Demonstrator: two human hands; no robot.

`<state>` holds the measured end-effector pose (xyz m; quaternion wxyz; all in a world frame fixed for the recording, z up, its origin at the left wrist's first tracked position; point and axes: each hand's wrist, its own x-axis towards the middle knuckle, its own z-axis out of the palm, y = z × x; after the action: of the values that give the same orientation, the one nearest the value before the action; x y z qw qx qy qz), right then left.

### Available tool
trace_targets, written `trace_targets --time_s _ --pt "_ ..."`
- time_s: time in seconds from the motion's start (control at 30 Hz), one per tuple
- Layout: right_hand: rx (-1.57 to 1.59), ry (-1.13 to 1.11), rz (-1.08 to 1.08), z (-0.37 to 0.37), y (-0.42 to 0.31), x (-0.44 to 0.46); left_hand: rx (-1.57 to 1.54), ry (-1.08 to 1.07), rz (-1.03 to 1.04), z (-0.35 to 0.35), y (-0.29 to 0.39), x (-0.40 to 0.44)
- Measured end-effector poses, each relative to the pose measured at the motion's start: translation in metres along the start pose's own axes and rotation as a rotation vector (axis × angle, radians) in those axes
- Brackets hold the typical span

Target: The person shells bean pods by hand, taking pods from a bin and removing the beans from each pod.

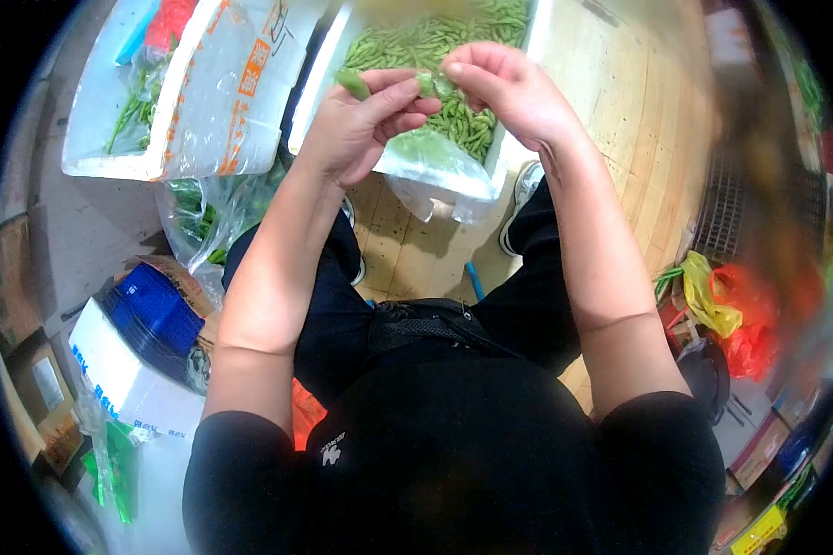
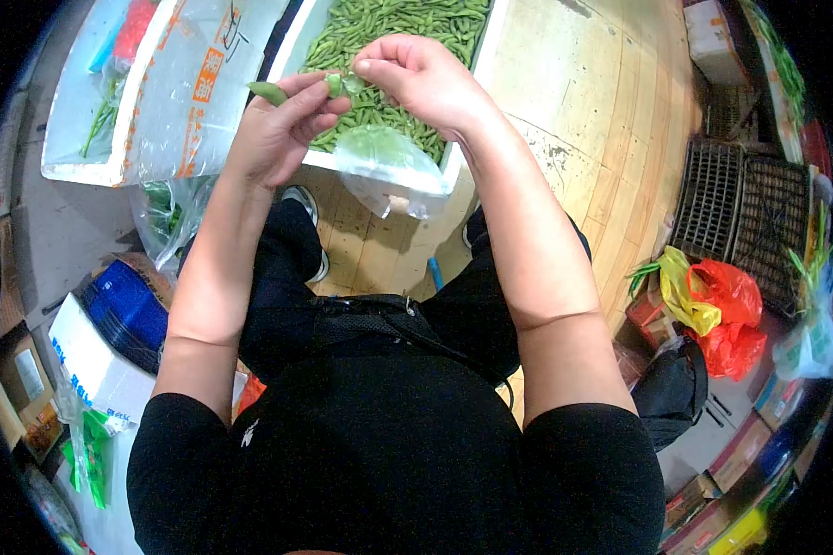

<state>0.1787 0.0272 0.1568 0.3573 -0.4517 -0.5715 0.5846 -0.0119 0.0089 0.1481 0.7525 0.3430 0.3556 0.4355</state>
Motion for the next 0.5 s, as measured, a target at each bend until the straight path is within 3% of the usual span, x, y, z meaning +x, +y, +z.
trace_targets --time_s 0.23,0.33,0.5 --pt "-0.161 0.206 -0.270 0.006 0.001 0.002 -0.125 0.059 -0.080 -0.003 -0.004 0.004" --pt "-0.171 0.191 -0.357 0.005 0.001 0.004 -0.164 0.067 -0.064 -0.007 -0.007 0.006" --pt "-0.443 0.154 -0.374 0.013 -0.008 -0.005 -0.164 0.091 -0.068 -0.006 -0.006 0.005"
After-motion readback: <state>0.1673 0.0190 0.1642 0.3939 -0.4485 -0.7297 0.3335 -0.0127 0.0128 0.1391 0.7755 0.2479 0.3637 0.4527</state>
